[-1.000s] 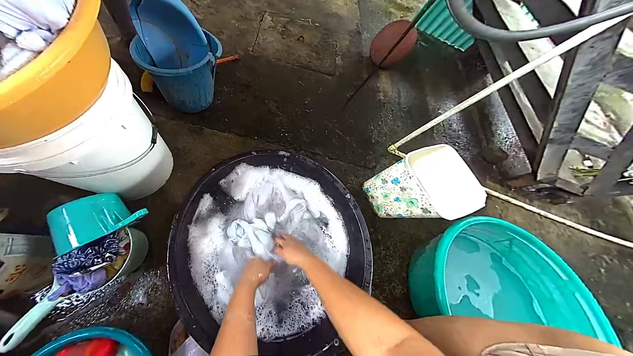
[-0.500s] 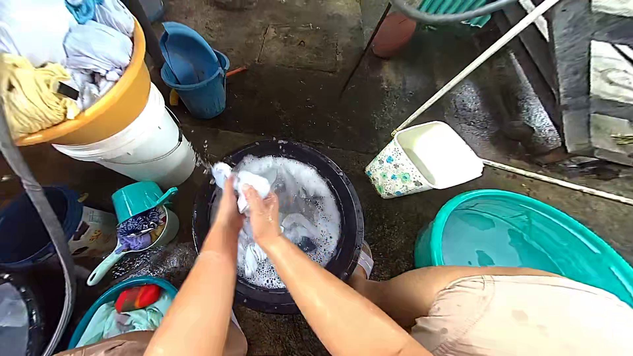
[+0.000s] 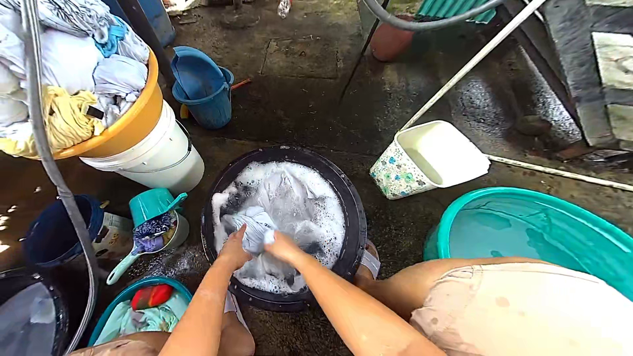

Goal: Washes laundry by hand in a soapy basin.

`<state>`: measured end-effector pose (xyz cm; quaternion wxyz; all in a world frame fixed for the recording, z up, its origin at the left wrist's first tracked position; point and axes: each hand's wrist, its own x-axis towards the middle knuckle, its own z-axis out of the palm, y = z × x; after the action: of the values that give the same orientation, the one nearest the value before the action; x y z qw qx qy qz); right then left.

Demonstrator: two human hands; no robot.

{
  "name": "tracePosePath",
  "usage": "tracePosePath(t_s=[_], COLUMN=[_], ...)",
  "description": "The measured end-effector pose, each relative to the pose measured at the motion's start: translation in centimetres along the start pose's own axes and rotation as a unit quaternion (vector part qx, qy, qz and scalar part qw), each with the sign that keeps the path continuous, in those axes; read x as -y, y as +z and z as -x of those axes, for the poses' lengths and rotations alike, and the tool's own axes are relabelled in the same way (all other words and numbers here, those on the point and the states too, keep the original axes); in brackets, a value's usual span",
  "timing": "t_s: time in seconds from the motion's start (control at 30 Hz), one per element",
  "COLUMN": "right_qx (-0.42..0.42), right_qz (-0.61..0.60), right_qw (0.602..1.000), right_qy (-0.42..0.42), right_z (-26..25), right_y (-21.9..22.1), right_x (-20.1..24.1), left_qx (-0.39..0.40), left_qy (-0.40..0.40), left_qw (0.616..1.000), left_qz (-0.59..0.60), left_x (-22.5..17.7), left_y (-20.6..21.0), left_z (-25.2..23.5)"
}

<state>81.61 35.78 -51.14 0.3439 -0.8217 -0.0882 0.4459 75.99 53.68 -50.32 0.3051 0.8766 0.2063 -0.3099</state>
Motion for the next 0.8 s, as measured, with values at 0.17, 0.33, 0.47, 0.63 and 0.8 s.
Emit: tracePosePath(t_s=[0.17,0.33,0.47,0.63,0.8], right_qx=[0.067,-0.185,-0.138,-0.069,-0.210], right_qz=[-0.266,-0.404,-0.452,-0.668,-0.567], right_qw=[0.914,0.861,0.875,0.718,0.768], right_qy=[-0.297,-0.247,-0.102,-0.184,-0.212], right_z=[9.5,10.9,7.4,6.9,6.7], right_y=[-8.0,-11.7,-7.9,-5.7,-5.6], right_x=[13.2,9.5,3.0,4.9,6.5], left_qx=[-0.111,-0.090,-0.044,0.018,0.160], left_qy=[0.133,0.155,0.302,0.288,0.115], left_qw=[0.979,0.869,0.776,0.800,0.779], left_qz=[0.110,0.461,0.552,0.526,0.595], left_x=[-1.4,-7.9,-11.5,-8.1,-4.7], left_y=[-1.9,-8.6,-8.1,-4.9,-1.5], left_z=[1.9,8.1,11.6,9.4,7.8])
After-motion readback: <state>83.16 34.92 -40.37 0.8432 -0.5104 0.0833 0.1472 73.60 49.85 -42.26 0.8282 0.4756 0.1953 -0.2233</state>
